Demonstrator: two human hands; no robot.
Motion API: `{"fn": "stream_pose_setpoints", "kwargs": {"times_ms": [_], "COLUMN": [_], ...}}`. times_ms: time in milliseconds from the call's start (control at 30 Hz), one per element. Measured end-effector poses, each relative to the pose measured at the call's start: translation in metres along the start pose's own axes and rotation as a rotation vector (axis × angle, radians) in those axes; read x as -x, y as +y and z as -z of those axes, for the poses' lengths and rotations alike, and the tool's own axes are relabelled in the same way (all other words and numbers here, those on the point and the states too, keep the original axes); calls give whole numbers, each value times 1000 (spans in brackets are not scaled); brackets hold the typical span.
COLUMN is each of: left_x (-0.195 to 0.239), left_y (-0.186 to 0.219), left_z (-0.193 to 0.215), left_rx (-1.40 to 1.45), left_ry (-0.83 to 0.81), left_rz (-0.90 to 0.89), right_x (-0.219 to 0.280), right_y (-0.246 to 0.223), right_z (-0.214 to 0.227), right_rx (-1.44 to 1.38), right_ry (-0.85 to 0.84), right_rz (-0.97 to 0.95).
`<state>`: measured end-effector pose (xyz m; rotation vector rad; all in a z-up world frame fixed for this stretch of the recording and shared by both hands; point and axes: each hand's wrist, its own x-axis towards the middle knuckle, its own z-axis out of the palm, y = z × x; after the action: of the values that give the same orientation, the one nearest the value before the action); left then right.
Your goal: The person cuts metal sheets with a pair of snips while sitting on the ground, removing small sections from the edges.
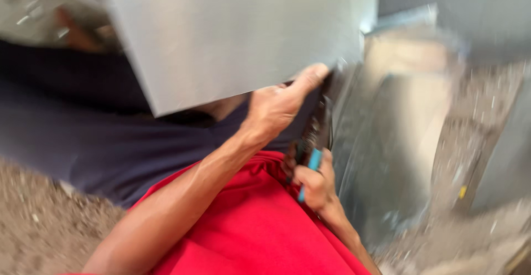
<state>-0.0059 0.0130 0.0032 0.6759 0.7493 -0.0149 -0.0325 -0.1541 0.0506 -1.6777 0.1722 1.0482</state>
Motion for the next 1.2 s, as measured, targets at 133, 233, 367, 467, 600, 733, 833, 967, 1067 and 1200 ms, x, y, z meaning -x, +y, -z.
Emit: {"fn": "stream_pose_setpoints", "kwargs": {"times_ms": [133,233,367,467,600,733,833,967,1067,1200], "left_x": [12,45,113,134,139,136,137,134,134,133], "left_y": [29,53,60,52,46,48,50,50,49,49], "left_z": [53,116,171,161,161,167,169,169,169,172], "left_rx": [-30,98,195,133,96,239,306,352,312,413], "left_ry": [112,256,429,401,410,303,270,256,281,221], "left_rz": [-112,-438,-591,-532,-511,-541,-519,-516,-512,-463], "right_x": [-1,1,-15,-42,-56,-58,-55,-52,-57,-68], "right_y": [-9,-33,-61,-81,-104,-115,-118,-125,-127,-120], "right_z": [-1,-2,-12,-31,-63,-90,-106,-119,-119,-108], "right_rx": [106,508,702,862,954,1012,1042,1201,1315,1382], "right_ry": [-248,-460,-649,-704,-779,-813,-831,-622,-769,-752], "right_rz": [-131,-257,-230,-375,-394,-439,-409,-557,-289,-208]}}
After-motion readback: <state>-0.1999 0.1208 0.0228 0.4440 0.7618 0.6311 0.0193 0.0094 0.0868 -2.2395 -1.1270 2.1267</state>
